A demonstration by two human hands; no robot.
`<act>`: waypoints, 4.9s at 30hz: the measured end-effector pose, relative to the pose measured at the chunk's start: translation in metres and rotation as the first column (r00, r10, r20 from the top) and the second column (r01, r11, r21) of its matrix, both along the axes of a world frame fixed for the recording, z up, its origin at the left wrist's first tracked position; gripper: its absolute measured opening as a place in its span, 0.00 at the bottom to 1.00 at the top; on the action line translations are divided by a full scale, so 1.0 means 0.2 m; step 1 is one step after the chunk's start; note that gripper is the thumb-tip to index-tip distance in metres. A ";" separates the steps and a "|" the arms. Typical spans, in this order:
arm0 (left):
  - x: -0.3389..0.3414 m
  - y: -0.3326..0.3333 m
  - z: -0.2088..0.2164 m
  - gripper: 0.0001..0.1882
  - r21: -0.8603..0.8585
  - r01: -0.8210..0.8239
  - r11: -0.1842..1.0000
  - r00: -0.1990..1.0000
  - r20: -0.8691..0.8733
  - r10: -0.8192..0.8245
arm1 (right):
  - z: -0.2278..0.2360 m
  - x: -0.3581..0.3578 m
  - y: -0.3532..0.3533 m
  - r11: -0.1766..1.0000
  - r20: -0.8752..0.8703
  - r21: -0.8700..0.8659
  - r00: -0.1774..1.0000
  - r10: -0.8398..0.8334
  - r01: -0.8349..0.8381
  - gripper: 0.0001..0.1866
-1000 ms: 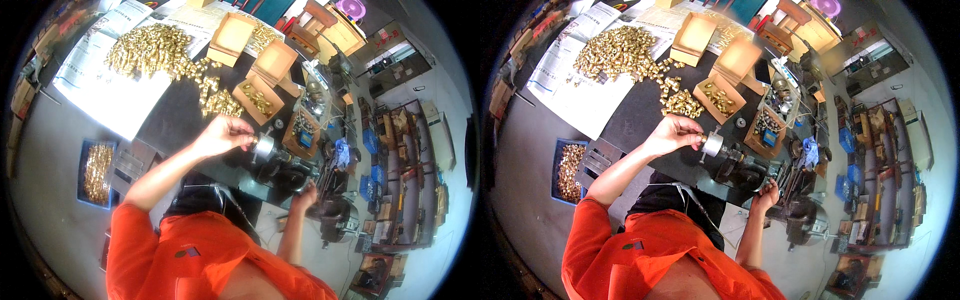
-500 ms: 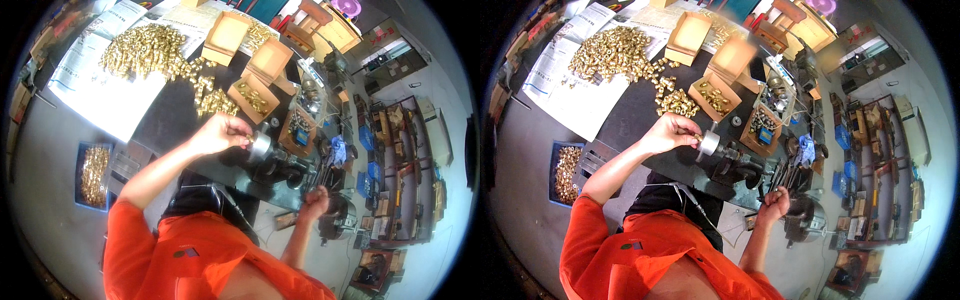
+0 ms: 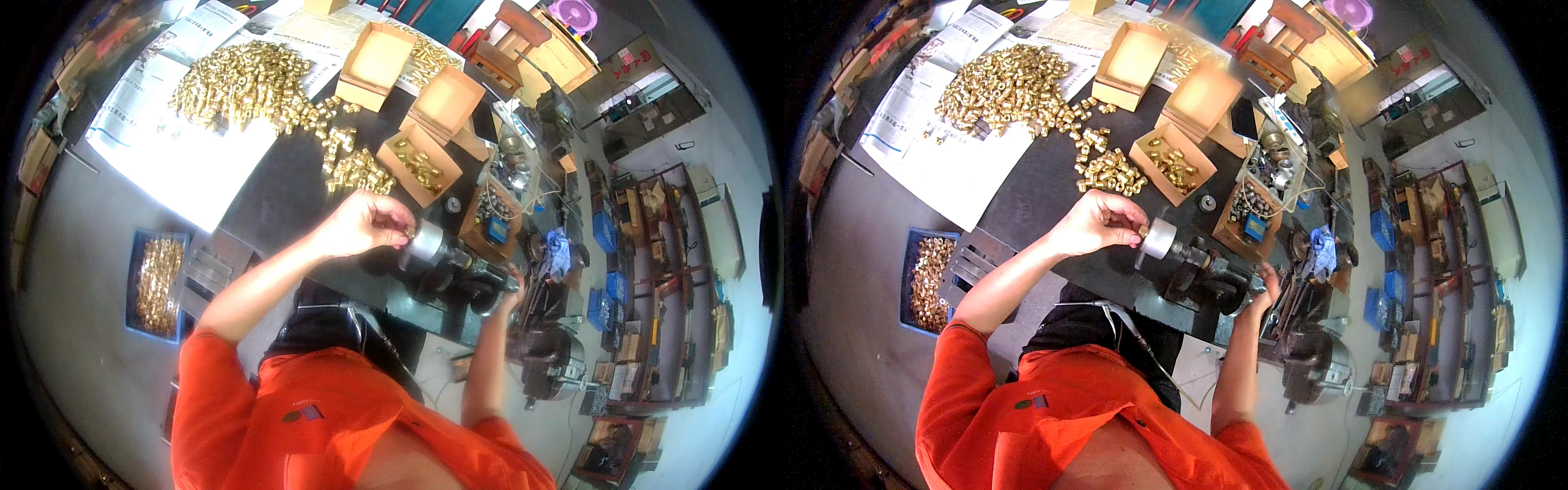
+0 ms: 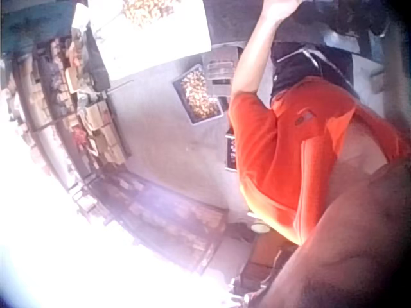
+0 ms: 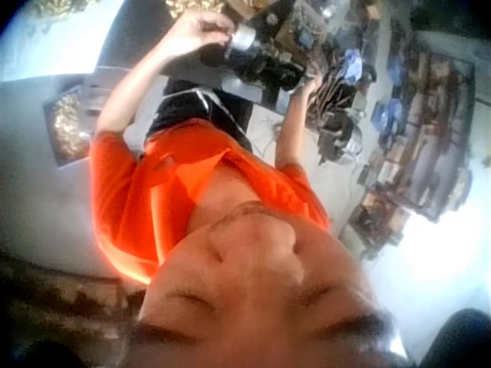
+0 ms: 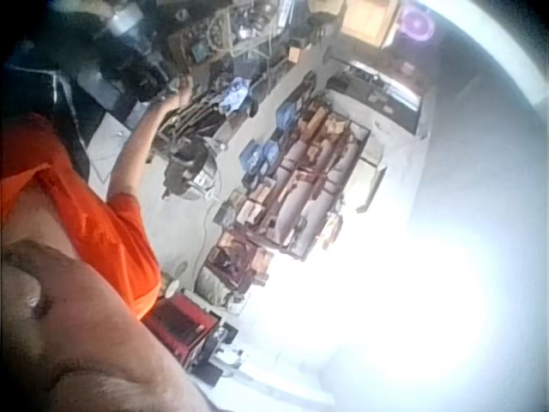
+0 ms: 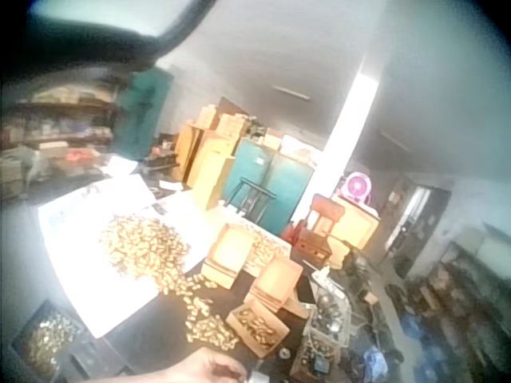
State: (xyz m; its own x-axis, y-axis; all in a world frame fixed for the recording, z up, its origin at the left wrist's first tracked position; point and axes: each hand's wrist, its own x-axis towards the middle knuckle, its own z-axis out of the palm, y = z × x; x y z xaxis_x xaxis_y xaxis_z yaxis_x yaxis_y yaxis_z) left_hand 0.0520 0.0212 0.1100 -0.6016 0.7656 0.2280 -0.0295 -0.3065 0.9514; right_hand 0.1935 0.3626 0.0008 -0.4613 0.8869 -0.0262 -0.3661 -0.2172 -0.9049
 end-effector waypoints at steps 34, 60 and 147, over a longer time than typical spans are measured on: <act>0.04 0.01 -0.01 0.12 -0.070 -0.107 0.992 0.978 0.172 0.118 | 0.09 0.34 -0.24 0.980 0.066 -0.185 0.994 0.091 -0.078 0.12; -0.35 0.10 -0.35 0.13 -0.450 -0.748 0.488 0.525 -0.851 0.020 | 0.10 0.31 -0.29 0.996 0.002 -0.087 1.000 -0.003 0.003 0.10; -0.01 -0.04 0.11 0.05 -0.193 -0.001 0.981 1.000 -0.018 -0.003 | 0.59 0.05 -0.16 0.993 -0.100 0.090 0.991 0.086 -0.077 0.08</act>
State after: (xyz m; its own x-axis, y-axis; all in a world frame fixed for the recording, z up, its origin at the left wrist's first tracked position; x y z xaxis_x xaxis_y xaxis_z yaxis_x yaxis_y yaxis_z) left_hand 0.0508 0.0138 0.1313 -0.5981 0.7967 0.0871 -0.0115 -0.1172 0.9930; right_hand 0.2037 0.3296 0.1186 -0.5287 0.8429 0.1001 -0.4431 -0.1735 -0.8795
